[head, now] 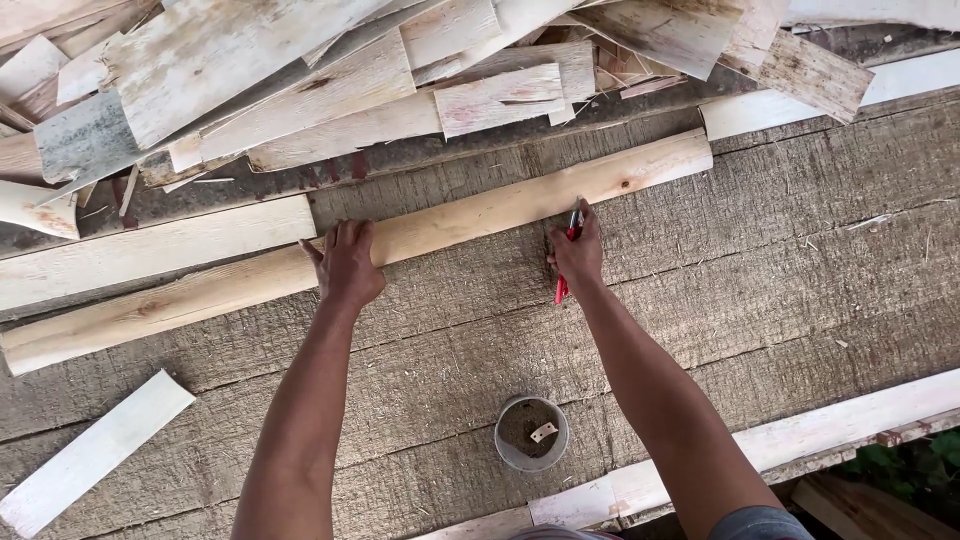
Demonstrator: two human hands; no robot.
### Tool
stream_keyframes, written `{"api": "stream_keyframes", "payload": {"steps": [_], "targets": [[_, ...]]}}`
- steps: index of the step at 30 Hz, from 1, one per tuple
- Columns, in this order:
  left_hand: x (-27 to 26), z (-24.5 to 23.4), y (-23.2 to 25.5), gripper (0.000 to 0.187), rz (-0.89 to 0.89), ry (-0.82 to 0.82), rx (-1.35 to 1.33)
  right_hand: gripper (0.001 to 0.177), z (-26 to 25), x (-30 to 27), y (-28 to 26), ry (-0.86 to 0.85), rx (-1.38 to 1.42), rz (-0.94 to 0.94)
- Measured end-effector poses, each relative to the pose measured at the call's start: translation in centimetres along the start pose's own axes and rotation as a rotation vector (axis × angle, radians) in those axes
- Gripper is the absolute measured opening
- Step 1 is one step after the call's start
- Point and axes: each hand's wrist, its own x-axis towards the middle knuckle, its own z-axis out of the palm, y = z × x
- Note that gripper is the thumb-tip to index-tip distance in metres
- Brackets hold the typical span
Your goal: Cutting thin wooden strips to size by scoring them with a utility knife and snapping them.
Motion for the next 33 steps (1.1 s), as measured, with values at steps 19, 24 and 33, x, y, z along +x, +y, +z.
{"api": "stream_keyframes", "payload": {"steps": [19,24,33], "targets": [[1.4,0.2,0.1,0.081,-0.037,0.007,0.003,0.076,0.8,0.2,-1.5,-0.021,-0.137,-0.023],[2.8,1.2,0.3,0.081,-0.034,0.026,0.004,0.077,0.7,0.7,-1.3,-0.026,-0.129,0.000],[0.9,-1.8,-0.1,0.082,-0.033,0.028,-0.087,0.078,1.1,0.8,-0.7,-0.039,-0.232,-0.044]]}}
